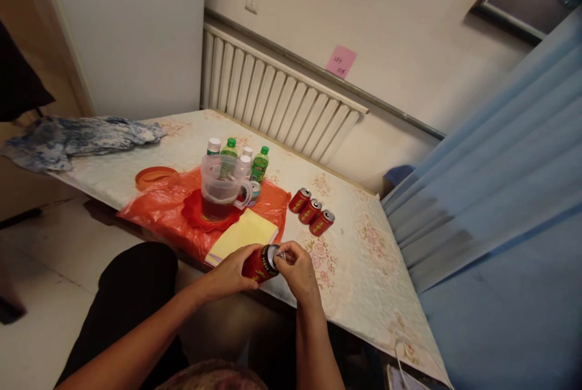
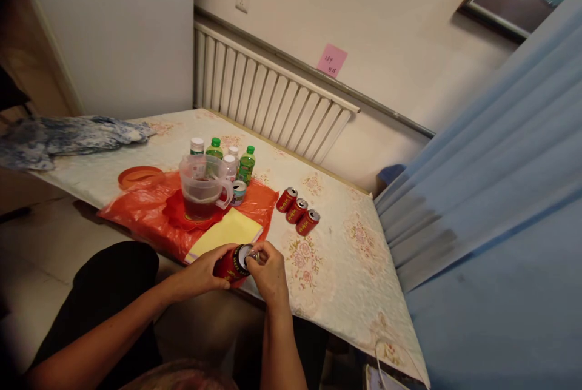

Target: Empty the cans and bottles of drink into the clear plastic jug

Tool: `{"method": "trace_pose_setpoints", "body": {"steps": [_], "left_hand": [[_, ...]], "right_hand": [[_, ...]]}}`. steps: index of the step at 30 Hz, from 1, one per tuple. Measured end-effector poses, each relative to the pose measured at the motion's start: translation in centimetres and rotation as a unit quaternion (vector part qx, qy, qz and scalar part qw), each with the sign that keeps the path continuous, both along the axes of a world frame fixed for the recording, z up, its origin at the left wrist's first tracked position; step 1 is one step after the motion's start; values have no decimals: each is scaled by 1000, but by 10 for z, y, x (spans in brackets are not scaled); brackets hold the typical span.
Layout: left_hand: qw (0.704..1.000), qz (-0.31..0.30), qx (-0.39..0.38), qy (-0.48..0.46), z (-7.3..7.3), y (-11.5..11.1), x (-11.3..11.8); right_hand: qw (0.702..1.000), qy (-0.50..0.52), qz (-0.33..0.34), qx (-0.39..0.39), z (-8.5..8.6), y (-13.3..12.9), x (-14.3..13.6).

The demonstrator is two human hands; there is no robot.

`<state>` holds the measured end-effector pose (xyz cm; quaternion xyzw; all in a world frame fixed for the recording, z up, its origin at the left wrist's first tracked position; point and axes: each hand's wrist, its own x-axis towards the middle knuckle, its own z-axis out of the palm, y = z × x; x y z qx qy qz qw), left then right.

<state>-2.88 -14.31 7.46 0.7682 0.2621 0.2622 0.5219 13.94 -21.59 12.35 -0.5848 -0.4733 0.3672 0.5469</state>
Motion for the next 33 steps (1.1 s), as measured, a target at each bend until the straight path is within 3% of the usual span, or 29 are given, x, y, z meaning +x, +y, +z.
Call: {"method": "trace_pose_setpoints", "body": {"steps": [11, 33], "left_hand": [[999, -43, -20, -25, -11, 6, -5], [999, -49, -20, 10, -12, 6, -8]], "right_hand": [[1000, -8, 14, -8, -2, -2, 0], [998, -11, 48, -25, -6, -2, 0]]}}
